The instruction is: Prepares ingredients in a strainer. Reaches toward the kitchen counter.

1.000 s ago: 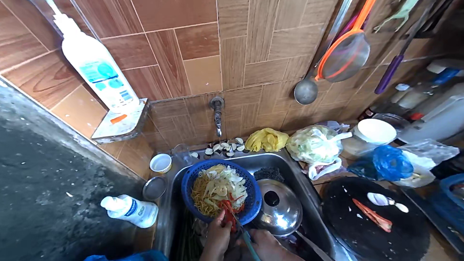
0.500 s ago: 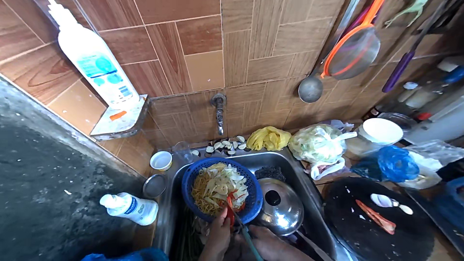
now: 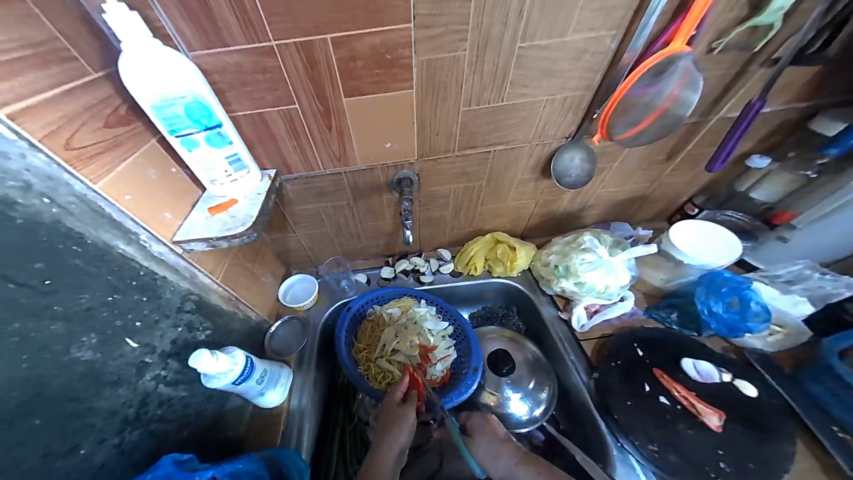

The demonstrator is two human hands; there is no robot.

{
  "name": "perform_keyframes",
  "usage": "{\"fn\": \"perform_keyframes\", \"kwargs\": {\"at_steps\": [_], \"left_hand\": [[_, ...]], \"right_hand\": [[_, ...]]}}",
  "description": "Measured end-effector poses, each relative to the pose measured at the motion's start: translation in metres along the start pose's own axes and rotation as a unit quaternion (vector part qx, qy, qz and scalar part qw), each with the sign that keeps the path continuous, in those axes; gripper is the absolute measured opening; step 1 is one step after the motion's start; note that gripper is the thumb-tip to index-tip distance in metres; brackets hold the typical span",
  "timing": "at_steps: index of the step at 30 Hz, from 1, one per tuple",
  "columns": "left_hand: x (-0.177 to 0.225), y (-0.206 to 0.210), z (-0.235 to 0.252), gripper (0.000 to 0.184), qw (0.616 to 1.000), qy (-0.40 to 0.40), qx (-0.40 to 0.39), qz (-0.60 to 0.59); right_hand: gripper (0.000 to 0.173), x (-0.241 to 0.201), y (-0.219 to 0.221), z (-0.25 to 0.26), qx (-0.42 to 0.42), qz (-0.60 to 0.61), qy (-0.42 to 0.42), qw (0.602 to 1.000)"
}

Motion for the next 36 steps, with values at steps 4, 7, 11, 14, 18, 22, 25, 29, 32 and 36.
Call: {"fn": "perform_keyframes", "kwargs": {"at_steps": [4, 7, 11, 14, 18, 22, 25, 29, 32, 36], "left_hand": [[-0.004, -0.003, 0.005, 0.042, 0.995, -0.001, 0.091, -0.052], [-0.004, -0.004, 0.003, 0.039, 0.973, -0.024, 0.166, -0.156], [0.000, 0.002, -0.006, 0.030, 0.949, -0.040, 0.213, -0.230], [0.000, 0.005, -0.008, 0.034, 0.945, -0.024, 0.219, -0.241], [0.004, 0.006, -0.014, 0.037, 0.944, -0.033, 0.218, -0.246], [0.002, 0.003, -0.010, 0.039, 0.944, -0.037, 0.212, -0.251], [0.001, 0.000, -0.006, 0.036, 0.943, -0.059, 0.213, -0.249], [0.004, 0.000, -0.009, 0.035, 0.949, -0.069, 0.207, -0.228], [0.001, 0.004, -0.014, 0.035, 0.962, -0.052, 0.180, -0.198], [-0.001, 0.005, -0.016, 0.037, 0.970, -0.071, 0.152, -0.178]], "right_hand": [[0.074, 0.008, 0.011, -0.008, 0.002, 0.063, 0.027, 0.998], [0.087, 0.008, 0.019, -0.018, -0.004, 0.047, 0.032, 0.998], [0.090, 0.009, 0.024, -0.017, 0.012, 0.021, 0.031, 0.999], [0.083, 0.009, 0.020, -0.011, 0.022, 0.008, 0.042, 0.999], [0.078, 0.004, 0.015, -0.013, 0.007, 0.013, 0.042, 0.999], [0.057, 0.005, 0.011, -0.010, 0.022, -0.014, 0.029, 0.999], [0.047, 0.009, 0.008, -0.007, 0.032, -0.012, 0.023, 0.999], [0.078, 0.018, 0.015, -0.007, 0.032, 0.035, 0.032, 0.998], [0.081, 0.019, 0.013, -0.004, 0.030, 0.048, 0.019, 0.998], [0.079, 0.016, 0.004, -0.003, 0.018, 0.027, 0.016, 0.999]]}}
Point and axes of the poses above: each hand's wrist, its own z-axis towards the middle knuckle, its own y-axis out of the palm, x = y × z, the point moved 7 cm from there along z, towards the middle knuckle, and after that the axes turned 9 degrees about x, right-handed, at the moved point
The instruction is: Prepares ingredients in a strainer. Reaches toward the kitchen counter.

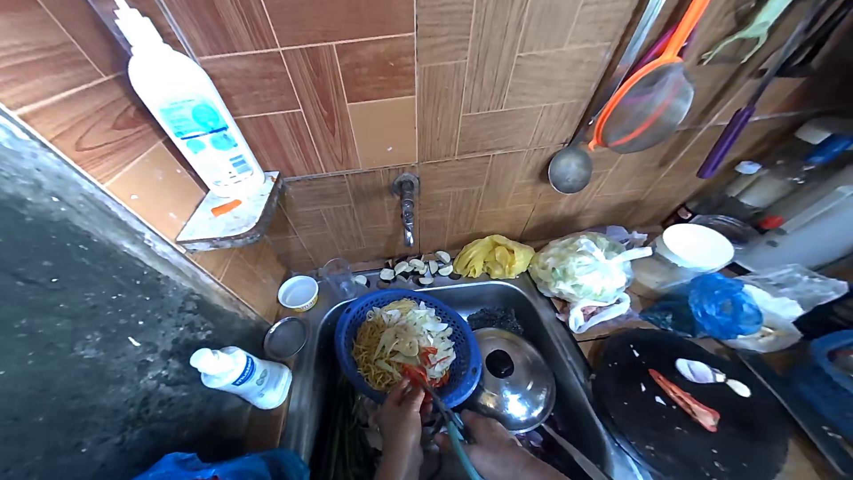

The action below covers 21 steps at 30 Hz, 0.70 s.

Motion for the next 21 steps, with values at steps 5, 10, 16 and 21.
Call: {"fn": "perform_keyframes", "kwargs": {"at_steps": [5, 10, 16, 21], "left_hand": [[-0.002, 0.000, 0.010, 0.037, 1.000, -0.021, -0.013, -0.001], [-0.002, 0.004, 0.018, 0.036, 0.999, -0.004, -0.031, 0.025], [0.003, 0.008, 0.015, 0.043, 0.977, 0.131, -0.052, 0.159], [0.003, 0.012, 0.010, 0.041, 0.969, 0.166, -0.077, 0.167]], "right_hand": [[0.060, -0.006, -0.007, 0.002, 0.019, 0.010, -0.024, 0.999], [0.074, 0.002, -0.008, 0.002, -0.004, -0.015, 0.002, 1.000], [0.079, 0.001, -0.008, 0.003, -0.022, 0.002, 0.000, 1.000], [0.082, 0.001, -0.013, 0.004, -0.027, -0.002, -0.006, 1.000]]}}
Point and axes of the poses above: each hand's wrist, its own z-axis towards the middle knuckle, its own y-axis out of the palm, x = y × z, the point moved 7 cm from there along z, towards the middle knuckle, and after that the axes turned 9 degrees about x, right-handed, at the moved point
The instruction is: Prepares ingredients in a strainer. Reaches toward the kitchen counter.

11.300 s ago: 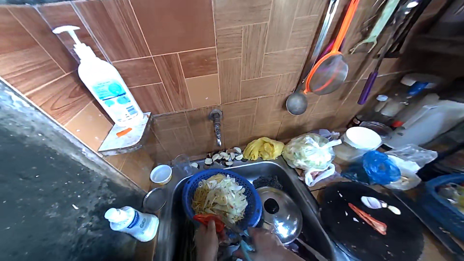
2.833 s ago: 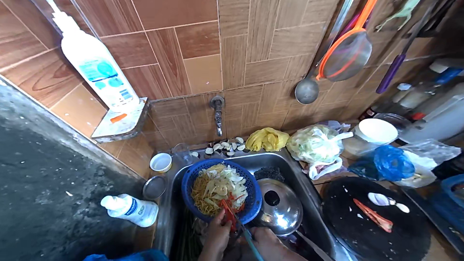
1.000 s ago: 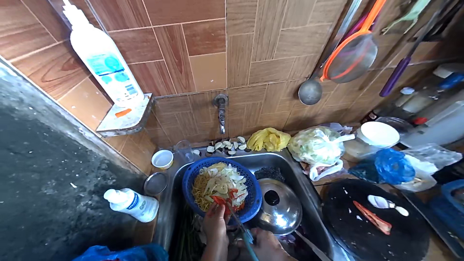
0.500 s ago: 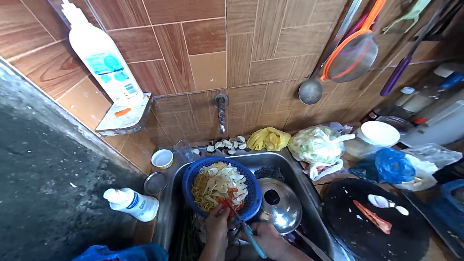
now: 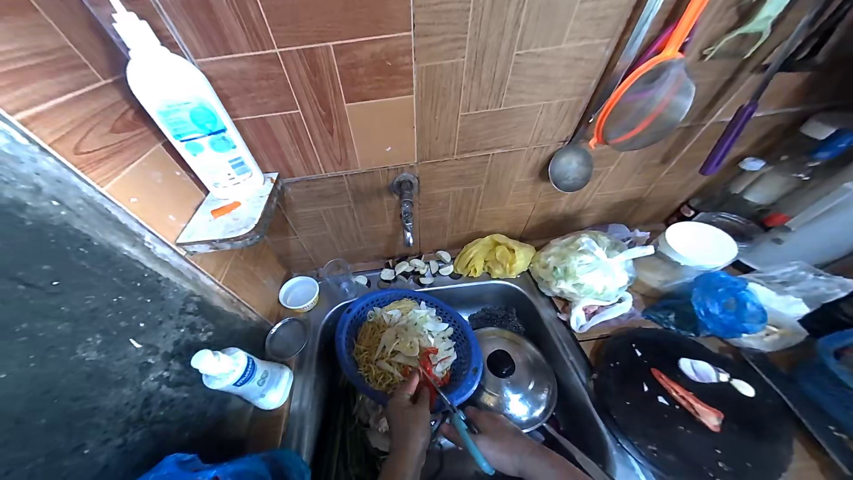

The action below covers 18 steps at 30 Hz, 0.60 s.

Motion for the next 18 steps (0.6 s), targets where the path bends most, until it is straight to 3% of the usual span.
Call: {"fn": "perform_keyframes", "kwargs": {"at_steps": [8, 18], "left_hand": [[0.000, 0.001, 0.005, 0.042, 0.999, -0.020, -0.011, 0.037], [0.010, 0.001, 0.010, 0.034, 0.993, 0.030, 0.037, 0.105]], "right_hand": [[0.064, -0.005, -0.003, 0.002, 0.033, 0.018, 0.003, 0.999], [0.076, -0.003, 0.009, -0.006, -0.006, 0.052, -0.004, 0.999]]}}
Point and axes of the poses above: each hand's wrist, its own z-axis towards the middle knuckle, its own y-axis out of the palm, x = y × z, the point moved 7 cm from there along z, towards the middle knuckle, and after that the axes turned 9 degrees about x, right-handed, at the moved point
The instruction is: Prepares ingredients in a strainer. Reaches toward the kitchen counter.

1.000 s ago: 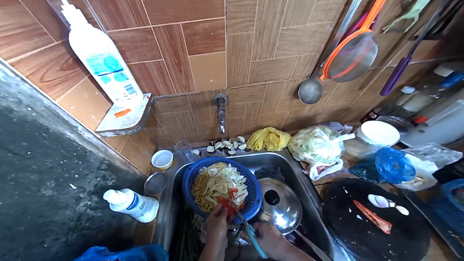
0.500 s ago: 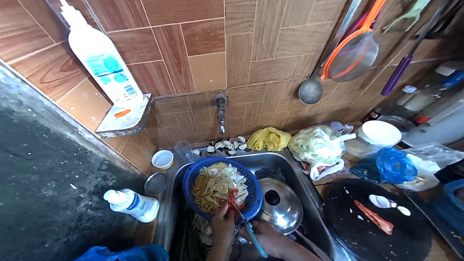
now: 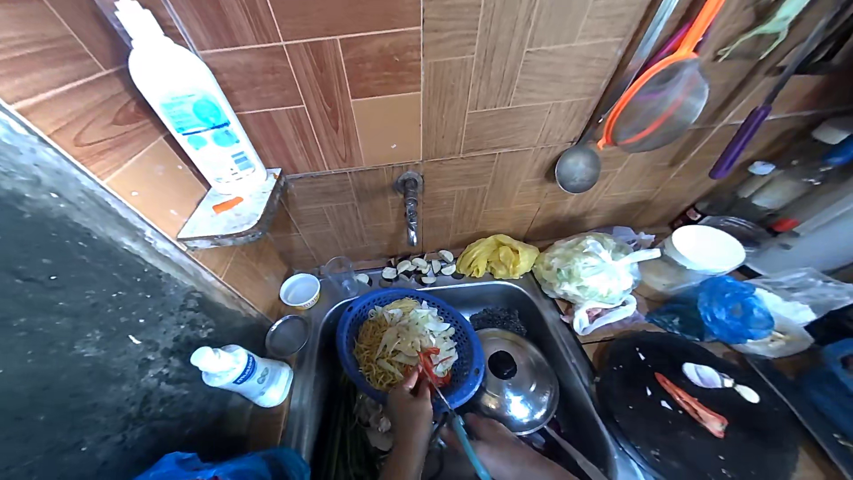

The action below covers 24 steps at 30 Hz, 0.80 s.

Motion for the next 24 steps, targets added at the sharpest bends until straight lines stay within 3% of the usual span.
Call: {"fn": "perform_keyframes", "kwargs": {"at_steps": [11, 16, 19, 24], "left_hand": [[-0.009, 0.003, 0.002, 0.044, 0.993, -0.058, -0.024, -0.101], [-0.002, 0.006, -0.007, 0.045, 0.986, -0.064, -0.067, -0.137], [0.001, 0.009, -0.012, 0.046, 0.983, -0.077, -0.084, -0.141], [-0.004, 0.003, 0.003, 0.041, 0.992, -0.061, -0.029, -0.102]], "right_hand": [[0.066, -0.003, -0.001, 0.004, 0.007, -0.014, 0.002, 1.000], [0.078, -0.001, -0.011, 0.011, 0.018, -0.041, -0.008, 0.999], [0.071, -0.004, -0.017, 0.014, 0.045, -0.005, -0.010, 0.999], [0.070, 0.001, -0.009, 0.007, 0.024, 0.021, 0.005, 0.999]]}}
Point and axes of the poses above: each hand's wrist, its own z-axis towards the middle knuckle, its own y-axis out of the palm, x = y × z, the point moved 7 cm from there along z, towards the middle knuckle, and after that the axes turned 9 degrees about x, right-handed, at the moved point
